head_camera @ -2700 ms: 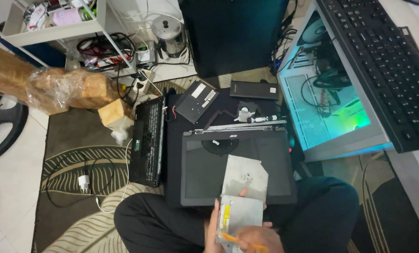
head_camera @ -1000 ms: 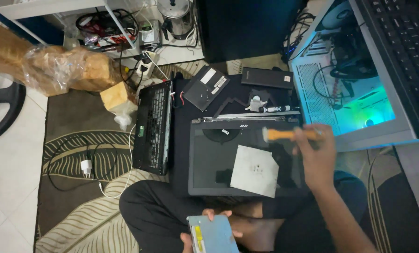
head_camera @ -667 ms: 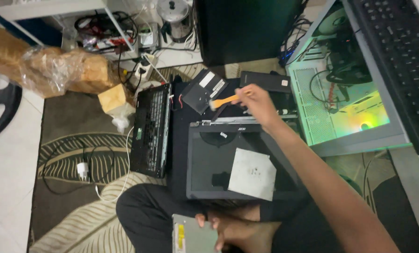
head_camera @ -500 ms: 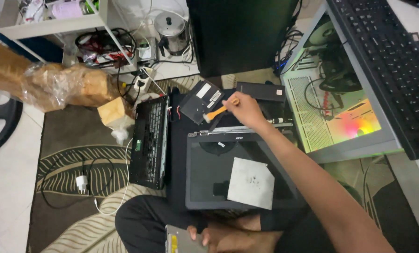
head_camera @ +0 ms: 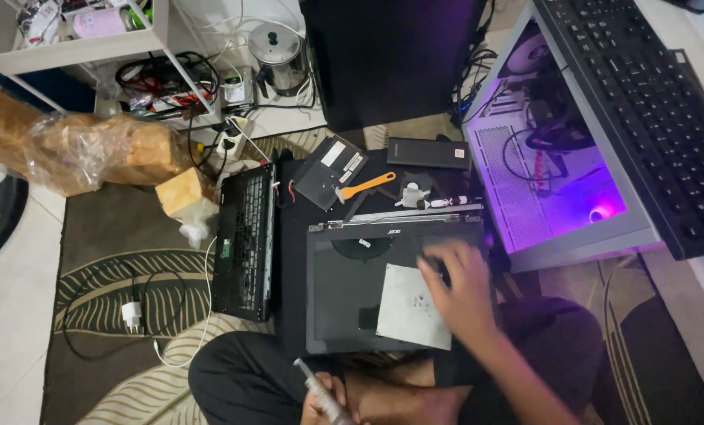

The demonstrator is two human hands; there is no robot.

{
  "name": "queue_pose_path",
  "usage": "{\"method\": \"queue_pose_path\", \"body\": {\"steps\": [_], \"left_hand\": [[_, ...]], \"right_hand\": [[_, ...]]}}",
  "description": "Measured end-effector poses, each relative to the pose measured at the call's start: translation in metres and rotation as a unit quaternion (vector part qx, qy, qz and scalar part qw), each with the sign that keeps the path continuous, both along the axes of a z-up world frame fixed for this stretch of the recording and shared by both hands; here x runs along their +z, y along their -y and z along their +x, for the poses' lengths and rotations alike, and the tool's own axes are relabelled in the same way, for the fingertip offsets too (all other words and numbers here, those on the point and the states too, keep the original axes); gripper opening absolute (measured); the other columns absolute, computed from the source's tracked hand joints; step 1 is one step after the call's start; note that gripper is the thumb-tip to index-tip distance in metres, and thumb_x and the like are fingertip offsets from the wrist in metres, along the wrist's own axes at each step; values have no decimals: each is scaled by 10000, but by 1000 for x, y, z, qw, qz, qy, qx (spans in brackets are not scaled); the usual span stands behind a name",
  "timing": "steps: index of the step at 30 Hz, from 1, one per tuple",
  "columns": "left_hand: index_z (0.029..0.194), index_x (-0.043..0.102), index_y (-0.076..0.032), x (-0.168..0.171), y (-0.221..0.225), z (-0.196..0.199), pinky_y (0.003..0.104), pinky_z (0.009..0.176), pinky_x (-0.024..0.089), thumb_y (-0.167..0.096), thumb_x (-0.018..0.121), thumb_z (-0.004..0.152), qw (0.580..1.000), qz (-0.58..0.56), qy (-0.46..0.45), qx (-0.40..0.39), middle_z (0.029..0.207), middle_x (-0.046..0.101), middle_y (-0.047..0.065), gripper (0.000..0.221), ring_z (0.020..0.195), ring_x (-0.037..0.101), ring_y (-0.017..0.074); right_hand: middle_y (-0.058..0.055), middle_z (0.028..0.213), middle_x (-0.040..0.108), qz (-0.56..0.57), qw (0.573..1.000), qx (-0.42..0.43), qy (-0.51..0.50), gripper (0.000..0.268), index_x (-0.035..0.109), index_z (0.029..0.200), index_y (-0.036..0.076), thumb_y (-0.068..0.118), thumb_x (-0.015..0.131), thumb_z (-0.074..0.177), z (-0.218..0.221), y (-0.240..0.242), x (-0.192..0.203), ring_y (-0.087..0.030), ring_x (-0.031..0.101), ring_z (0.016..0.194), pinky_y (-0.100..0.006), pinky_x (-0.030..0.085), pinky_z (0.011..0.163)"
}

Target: Disassembling a laptop to access internal components, applying thermal paste to a part, and manipulating the laptop chassis.

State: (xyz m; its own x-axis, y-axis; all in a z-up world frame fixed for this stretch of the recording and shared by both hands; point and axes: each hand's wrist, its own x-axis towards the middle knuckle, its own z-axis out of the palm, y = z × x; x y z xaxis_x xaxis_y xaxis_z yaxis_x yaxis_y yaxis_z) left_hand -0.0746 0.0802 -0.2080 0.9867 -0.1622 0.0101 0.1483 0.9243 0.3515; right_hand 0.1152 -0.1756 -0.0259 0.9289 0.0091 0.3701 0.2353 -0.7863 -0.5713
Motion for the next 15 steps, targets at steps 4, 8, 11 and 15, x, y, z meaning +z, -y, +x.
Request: {"method": "queue_pose_path", "body": {"steps": [4, 8, 11, 15], "left_hand": [[1303, 589, 117, -30, -5, -8, 535, 771, 579, -32, 835, 709, 947, 187, -256, 56, 1014, 748, 364, 660, 882, 742, 466], [1543, 466, -42, 57, 2, 21, 500, 844, 537, 17, 746, 773, 906, 194, -369, -67, 1184, 717, 304, 821, 998, 688, 424], [1589, 426, -72, 104, 7, 39, 537, 1012, 495, 22, 671, 814, 881, 203, -423, -53, 1345, 660, 290, 819, 1197, 632, 453], [1525, 489, -7, 96, 7, 30, 461, 992, 507, 52, 658, 842, 923, 201, -328, 25, 1274, 700, 268, 706, 1141, 663, 369]], "right_hand": [[-61, 1041, 627, -49, 995, -70, -61, 339, 714, 1129, 179, 386, 744, 862, -69, 12, -36, -278, 616, 1042, -449, 453, 887], [-48, 1163, 590, -114, 977, -133, -121, 621, 662, 1268, 253, 605, 768, 768, -91, 11, -45, -283, 567, 1071, -445, 453, 870], [-44, 1187, 598, -105, 973, -141, -150, 593, 648, 1282, 263, 589, 742, 795, -96, 13, -38, -299, 559, 1099, -454, 447, 875], [-52, 1154, 632, -82, 971, -153, -166, 521, 665, 1269, 235, 518, 724, 836, -107, 23, -36, -321, 581, 1087, -474, 467, 876]]}}
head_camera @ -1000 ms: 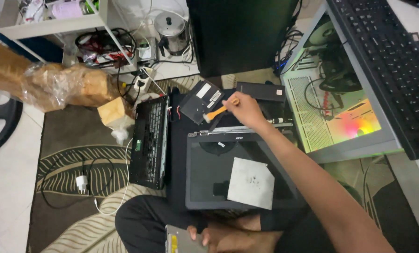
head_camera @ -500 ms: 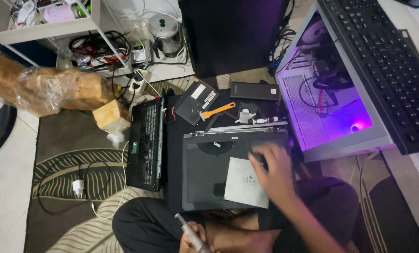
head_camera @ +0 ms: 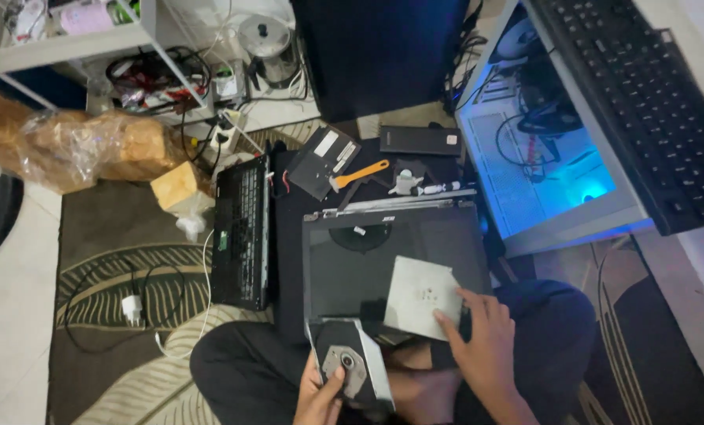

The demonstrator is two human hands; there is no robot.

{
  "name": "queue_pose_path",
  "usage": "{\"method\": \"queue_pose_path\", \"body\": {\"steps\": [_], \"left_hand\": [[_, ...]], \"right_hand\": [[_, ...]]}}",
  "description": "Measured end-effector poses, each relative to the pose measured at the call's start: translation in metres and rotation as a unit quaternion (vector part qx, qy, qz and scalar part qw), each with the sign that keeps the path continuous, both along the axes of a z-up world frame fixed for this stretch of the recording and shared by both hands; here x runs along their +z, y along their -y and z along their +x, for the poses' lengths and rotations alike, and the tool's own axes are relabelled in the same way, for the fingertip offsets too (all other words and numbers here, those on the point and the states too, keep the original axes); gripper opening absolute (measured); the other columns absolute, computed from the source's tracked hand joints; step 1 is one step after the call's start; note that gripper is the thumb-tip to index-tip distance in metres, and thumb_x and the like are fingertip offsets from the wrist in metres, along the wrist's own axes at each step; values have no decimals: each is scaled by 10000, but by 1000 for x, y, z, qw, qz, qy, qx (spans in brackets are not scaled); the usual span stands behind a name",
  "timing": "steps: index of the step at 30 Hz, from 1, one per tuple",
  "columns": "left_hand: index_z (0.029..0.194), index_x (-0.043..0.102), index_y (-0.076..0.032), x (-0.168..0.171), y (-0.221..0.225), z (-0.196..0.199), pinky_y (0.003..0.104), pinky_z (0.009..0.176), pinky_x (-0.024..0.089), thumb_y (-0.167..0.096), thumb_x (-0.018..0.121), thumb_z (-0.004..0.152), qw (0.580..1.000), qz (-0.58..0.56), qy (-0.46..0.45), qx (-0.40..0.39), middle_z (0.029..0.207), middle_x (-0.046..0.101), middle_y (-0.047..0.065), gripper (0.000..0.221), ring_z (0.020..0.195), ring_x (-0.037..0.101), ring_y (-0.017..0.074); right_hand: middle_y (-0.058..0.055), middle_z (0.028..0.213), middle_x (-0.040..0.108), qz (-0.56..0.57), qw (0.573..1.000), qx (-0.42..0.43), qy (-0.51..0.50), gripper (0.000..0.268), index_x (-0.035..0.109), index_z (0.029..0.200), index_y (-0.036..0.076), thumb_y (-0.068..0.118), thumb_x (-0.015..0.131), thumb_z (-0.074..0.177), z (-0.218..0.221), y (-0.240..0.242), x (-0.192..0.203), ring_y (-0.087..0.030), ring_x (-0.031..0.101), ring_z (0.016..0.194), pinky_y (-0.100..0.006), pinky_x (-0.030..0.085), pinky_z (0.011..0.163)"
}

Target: Disassembling a laptop to access internal components, applying thermal paste to a part, and manipulating the laptop chassis.

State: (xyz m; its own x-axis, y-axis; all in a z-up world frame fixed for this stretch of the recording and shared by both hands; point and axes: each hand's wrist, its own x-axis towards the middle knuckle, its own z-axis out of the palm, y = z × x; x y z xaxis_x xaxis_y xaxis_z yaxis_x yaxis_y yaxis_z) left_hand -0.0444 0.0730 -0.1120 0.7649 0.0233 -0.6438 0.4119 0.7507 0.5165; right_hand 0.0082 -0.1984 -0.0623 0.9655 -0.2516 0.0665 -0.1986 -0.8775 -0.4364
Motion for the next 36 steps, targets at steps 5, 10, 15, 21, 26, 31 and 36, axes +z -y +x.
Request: {"method": "queue_pose_path", "body": {"steps": [5, 10, 15, 21, 26, 31, 36], "left_hand": [[1565, 442, -24, 65, -1, 17, 509, 1044, 460, 107, 572, 862, 998, 1, -50, 34, 1372, 632, 269, 727, 1235, 601, 402], [1562, 421, -40, 90, -2, 22, 487, 1005, 488, 62, 591, 843, 999, 26, -18, 33, 1421, 617, 229, 746, 1234, 609, 369], [1534, 489, 18, 99, 3, 27, 448, 1118, 396, 156, 657, 740, 999, 9, -44, 9, 1449, 623, 238, 824, 1318, 576, 372], [1413, 582, 7, 102, 14, 40, 377, 840, 622, 2, 795, 803, 979, 102, 107, -140, 1229, 729, 139, 646, 1004, 665, 209], [1439, 482, -62, 129, 25, 57, 318, 807, 606, -158, 708, 914, 957, 121, 168, -205, 1310, 676, 113, 579, 1067, 654, 176], [1523, 440, -189, 142, 36, 69, 363, 1042, 470, -437, 525, 961, 948, 179, 135, -225, 1435, 623, 4, 620, 1284, 607, 162], [1546, 441, -127, 145, 48, 71, 328, 848, 614, -410, 475, 1001, 963, 139, 164, -162, 1313, 684, 74, 614, 1097, 693, 179]], "right_hand": [[-30, 939, 586, -2, 1000, -20, -5, 476, 676, 1243, 189, 472, 737, 865, -17, 2, 13, -260, 604, 930, -441, 467, 796], [-75, 1544, 459, 1, 998, 53, -31, 807, 524, 1462, 207, 584, 742, 782, 7, 6, 28, -336, 410, 1439, -605, 354, 1093], [-114, 1649, 295, -138, 963, 217, -85, 1140, 290, 1596, 322, 860, 692, 676, 36, 8, 28, -367, 285, 1503, -581, 304, 1111], [-197, 1387, 455, -111, 965, 234, -34, 1228, 356, 1588, 292, 716, 898, 570, 41, 8, 23, -426, 487, 1246, -528, 417, 1026], [-125, 1306, 368, 172, 972, 123, -99, 749, 431, 1502, 180, 291, 764, 840, 34, 15, 37, -326, 483, 1271, -436, 417, 1072], [-74, 1247, 601, 273, 961, 7, -42, 353, 588, 1281, 112, 259, 646, 966, 25, 27, 60, -216, 582, 1155, -342, 423, 1020], [-37, 1377, 544, 582, 796, -145, 79, 361, 472, 1413, 126, 193, 490, 1059, 24, 44, 80, -190, 531, 1280, -359, 443, 1085]]}}
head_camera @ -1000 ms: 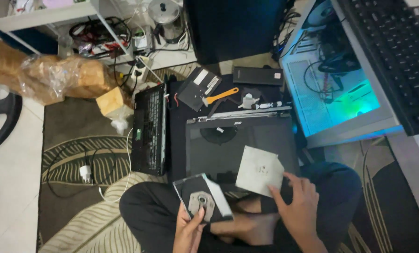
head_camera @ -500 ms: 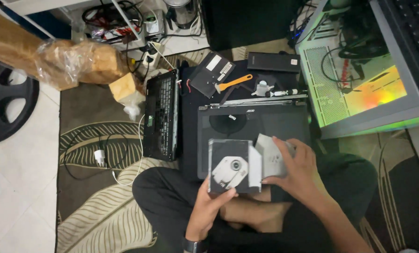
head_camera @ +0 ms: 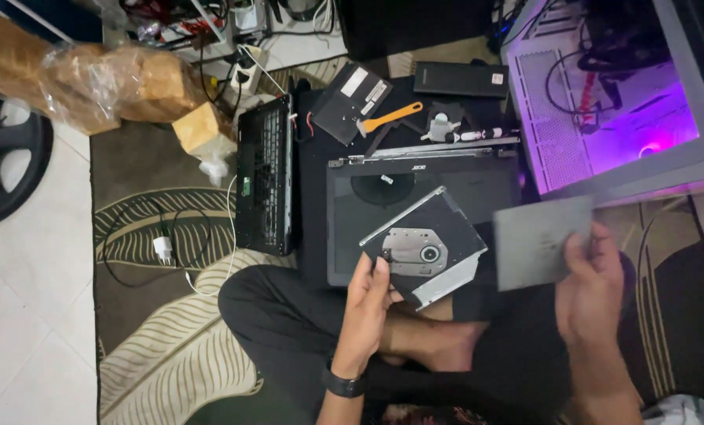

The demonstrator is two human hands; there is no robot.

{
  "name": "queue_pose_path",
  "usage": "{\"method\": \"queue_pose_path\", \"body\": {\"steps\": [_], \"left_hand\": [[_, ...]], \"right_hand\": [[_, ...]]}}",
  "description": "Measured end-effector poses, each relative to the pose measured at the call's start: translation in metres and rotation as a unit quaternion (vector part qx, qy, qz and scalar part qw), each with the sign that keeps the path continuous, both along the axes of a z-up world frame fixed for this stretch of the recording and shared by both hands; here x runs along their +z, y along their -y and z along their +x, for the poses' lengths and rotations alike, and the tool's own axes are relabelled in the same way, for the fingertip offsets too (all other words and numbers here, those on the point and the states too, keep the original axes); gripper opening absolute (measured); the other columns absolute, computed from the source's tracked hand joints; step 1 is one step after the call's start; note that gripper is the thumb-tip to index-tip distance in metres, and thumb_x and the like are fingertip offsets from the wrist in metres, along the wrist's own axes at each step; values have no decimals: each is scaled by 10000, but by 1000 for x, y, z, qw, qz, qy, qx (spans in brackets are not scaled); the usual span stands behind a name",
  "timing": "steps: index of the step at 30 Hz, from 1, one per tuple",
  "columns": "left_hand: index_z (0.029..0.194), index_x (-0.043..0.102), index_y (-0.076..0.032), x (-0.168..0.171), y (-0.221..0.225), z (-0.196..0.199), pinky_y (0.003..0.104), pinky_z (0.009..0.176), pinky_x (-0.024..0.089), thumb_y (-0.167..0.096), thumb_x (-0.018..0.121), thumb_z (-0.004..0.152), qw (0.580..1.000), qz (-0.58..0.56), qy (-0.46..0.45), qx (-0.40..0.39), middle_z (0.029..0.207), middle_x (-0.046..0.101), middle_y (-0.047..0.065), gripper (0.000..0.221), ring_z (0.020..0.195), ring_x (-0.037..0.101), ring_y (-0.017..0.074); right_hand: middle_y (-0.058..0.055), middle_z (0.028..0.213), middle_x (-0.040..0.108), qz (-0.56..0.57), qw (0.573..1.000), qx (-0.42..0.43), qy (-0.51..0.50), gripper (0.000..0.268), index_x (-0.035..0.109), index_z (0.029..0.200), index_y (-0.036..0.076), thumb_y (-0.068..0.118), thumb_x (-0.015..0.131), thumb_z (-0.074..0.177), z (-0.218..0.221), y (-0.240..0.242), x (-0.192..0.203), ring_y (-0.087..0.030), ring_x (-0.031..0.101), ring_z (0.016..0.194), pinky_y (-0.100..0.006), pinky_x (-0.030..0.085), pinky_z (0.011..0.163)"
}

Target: Disassembling a laptop to access internal components, applying thermal paste to a part, and manipulating the laptop chassis.

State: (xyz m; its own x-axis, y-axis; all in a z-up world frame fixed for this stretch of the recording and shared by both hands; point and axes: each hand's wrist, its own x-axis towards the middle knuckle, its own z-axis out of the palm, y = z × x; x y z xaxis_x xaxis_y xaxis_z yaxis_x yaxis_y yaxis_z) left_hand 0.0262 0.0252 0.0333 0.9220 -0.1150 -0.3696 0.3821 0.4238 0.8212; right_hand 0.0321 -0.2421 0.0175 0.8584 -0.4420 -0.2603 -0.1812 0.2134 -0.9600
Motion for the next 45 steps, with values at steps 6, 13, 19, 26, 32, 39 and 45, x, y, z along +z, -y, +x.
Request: {"method": "queue_pose_path", "body": {"steps": [6, 13, 19, 26, 32, 39, 45], "left_hand": [[1548, 477, -121, -8, 0, -7, 206, 665, 476, -356, 497, 1048, 999, 38, 33, -14, 909, 604, -89, 552, 719, 495, -9], [1542, 503, -133, -3, -3, 0, 219, 675, 447, -372, 509, 1031, 989, 139, 44, -11, 722, 396, -119, 564, 694, 411, -1], [1436, 596, -14, -13, 3, 5, 235, 638, 518, -43, 756, 912, 987, 109, 81, 84, 748, 729, 90, 549, 731, 610, 58], [1383, 618, -4, -14, 7, 6, 291, 734, 600, -40, 774, 903, 991, 79, 67, 83, 893, 789, 141, 506, 852, 655, 83], [1313, 654, -4, -10, 4, 8, 302, 741, 611, -30, 801, 869, 992, 69, 40, 94, 898, 789, 145, 469, 845, 675, 102], [1331, 630, 5, -54, -35, -9, 332, 783, 619, -38, 821, 830, 985, 84, -37, 145, 987, 766, 119, 537, 856, 672, 131], [1253, 679, -18, -52, -54, -22, 336, 978, 563, -105, 717, 900, 983, 86, -60, 148, 1209, 760, 124, 366, 1110, 702, 201]], "right_hand": [[7, 1239, 647, 121, 992, -33, 31, 295, 578, 1262, 145, 168, 640, 974, 4, 10, -33, -133, 609, 1151, -276, 467, 1036], [-95, 1312, 600, -165, 982, 64, -68, 329, 548, 1347, 97, 195, 578, 1034, 13, -26, -31, -210, 570, 1180, -331, 456, 1015], [-140, 1248, 534, -331, 931, 140, -69, 295, 582, 1393, 74, 121, 564, 1102, 18, -49, -21, -377, 486, 1335, -576, 322, 1155], [-68, 1123, 541, -496, 855, 151, -15, 284, 616, 1349, 139, 126, 662, 1069, 24, -47, -50, -349, 503, 1164, -533, 363, 1019], [-38, 1156, 468, -531, 833, 154, -12, 257, 616, 1313, 163, 191, 673, 1064, 25, -46, -59, -311, 451, 1148, -507, 344, 1000], [-42, 1102, 485, -510, 843, 166, 35, 210, 643, 1284, 158, 151, 645, 1074, 33, -28, -58, -291, 511, 1089, -442, 342, 1008], [-181, 1163, 552, -541, 815, 173, 113, 257, 688, 1296, 43, 119, 610, 1064, 76, -11, -47, -352, 541, 1118, -465, 389, 997]]}}
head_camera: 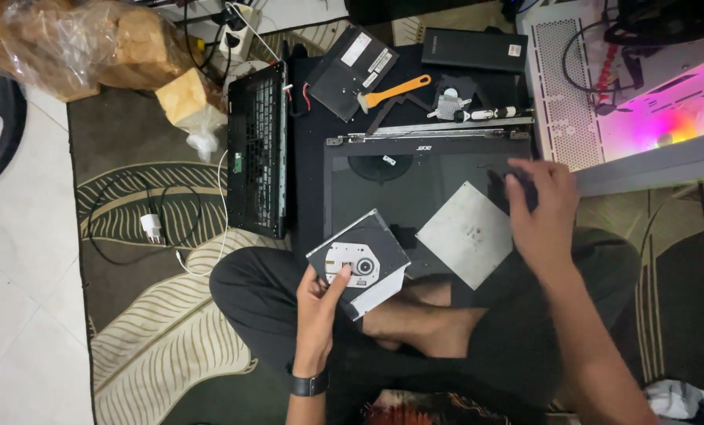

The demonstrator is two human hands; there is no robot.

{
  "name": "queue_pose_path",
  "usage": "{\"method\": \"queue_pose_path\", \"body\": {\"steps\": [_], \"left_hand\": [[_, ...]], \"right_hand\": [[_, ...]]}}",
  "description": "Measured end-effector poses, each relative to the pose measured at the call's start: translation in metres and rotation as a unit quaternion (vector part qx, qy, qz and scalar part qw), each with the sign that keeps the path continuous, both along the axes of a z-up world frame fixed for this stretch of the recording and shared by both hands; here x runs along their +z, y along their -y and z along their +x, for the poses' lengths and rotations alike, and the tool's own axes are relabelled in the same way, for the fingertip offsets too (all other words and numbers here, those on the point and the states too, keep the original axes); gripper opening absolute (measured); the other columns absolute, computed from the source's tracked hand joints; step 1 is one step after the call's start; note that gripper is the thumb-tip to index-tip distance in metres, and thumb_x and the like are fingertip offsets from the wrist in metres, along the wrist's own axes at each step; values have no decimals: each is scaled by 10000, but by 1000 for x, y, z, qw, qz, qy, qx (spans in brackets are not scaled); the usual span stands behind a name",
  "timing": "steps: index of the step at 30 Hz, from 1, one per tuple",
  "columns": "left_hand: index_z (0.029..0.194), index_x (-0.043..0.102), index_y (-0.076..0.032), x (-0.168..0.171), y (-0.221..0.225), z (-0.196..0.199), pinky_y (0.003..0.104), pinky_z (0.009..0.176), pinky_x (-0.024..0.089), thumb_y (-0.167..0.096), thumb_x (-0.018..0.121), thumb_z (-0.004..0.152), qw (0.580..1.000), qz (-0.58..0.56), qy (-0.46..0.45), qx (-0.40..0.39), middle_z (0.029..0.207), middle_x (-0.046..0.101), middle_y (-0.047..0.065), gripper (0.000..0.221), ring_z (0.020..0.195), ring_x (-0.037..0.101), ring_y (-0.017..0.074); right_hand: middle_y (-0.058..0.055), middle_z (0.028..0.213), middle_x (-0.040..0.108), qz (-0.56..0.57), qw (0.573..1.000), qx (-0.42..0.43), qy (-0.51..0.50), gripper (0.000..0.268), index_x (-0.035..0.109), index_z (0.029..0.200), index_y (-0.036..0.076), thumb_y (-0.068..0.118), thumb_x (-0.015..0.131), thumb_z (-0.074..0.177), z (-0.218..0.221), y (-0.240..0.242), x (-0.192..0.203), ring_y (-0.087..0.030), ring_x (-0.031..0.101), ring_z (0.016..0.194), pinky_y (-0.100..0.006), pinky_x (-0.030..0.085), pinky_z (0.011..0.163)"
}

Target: Disassembling a laptop to access internal components, applying thermal paste to a part, and manipulating the laptop chassis.

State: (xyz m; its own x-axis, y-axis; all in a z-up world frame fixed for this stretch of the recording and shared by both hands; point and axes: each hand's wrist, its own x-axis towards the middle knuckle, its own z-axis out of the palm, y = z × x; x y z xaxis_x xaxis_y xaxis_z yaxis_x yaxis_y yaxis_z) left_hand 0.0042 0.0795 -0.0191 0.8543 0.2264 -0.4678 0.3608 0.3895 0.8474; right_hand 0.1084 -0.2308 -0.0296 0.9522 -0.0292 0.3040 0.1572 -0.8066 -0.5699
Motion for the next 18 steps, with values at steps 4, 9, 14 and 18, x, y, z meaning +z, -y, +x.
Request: {"method": "queue_pose_path", "body": {"steps": [4, 9, 14, 18], "left_hand": [[1261, 676, -10, 0, 0, -4, 344, 965, 563, -84, 743, 869, 1000, -1, -14, -3, 1212, 763, 131, 404, 1106, 708, 216], [1252, 693, -3, -2, 7, -2, 351, 908, 587, -92, 768, 838, 998, -9, -59, -15, 1180, 786, 142, 430, 1062, 724, 220], [1185, 692, -7, 6, 21, 11, 353, 878, 611, -99, 775, 837, 997, -32, -61, -44, 1146, 800, 161, 370, 1015, 745, 222], [1189, 685, -52, 15, 30, 29, 341, 832, 604, -201, 774, 858, 991, -4, -27, -129, 1080, 781, 97, 374, 1010, 744, 207]], "right_hand": [[-156, 1197, 576, -3, 998, -2, -67, 249, 682, 1301, 88, 149, 571, 1087, 24, 2, 16, -332, 508, 1139, -460, 371, 979], [-90, 1193, 599, -81, 997, 16, 6, 217, 729, 1267, 147, 121, 625, 1079, 54, 19, 2, -361, 537, 1096, -520, 384, 929], [-110, 1215, 577, -165, 983, 75, 23, 311, 717, 1353, 213, 182, 696, 1044, 99, 27, -6, -359, 511, 1109, -509, 393, 881], [-41, 1215, 638, -286, 950, 124, 23, 286, 722, 1282, 266, 283, 701, 998, 127, 38, -29, -342, 525, 1125, -483, 365, 836]]}}
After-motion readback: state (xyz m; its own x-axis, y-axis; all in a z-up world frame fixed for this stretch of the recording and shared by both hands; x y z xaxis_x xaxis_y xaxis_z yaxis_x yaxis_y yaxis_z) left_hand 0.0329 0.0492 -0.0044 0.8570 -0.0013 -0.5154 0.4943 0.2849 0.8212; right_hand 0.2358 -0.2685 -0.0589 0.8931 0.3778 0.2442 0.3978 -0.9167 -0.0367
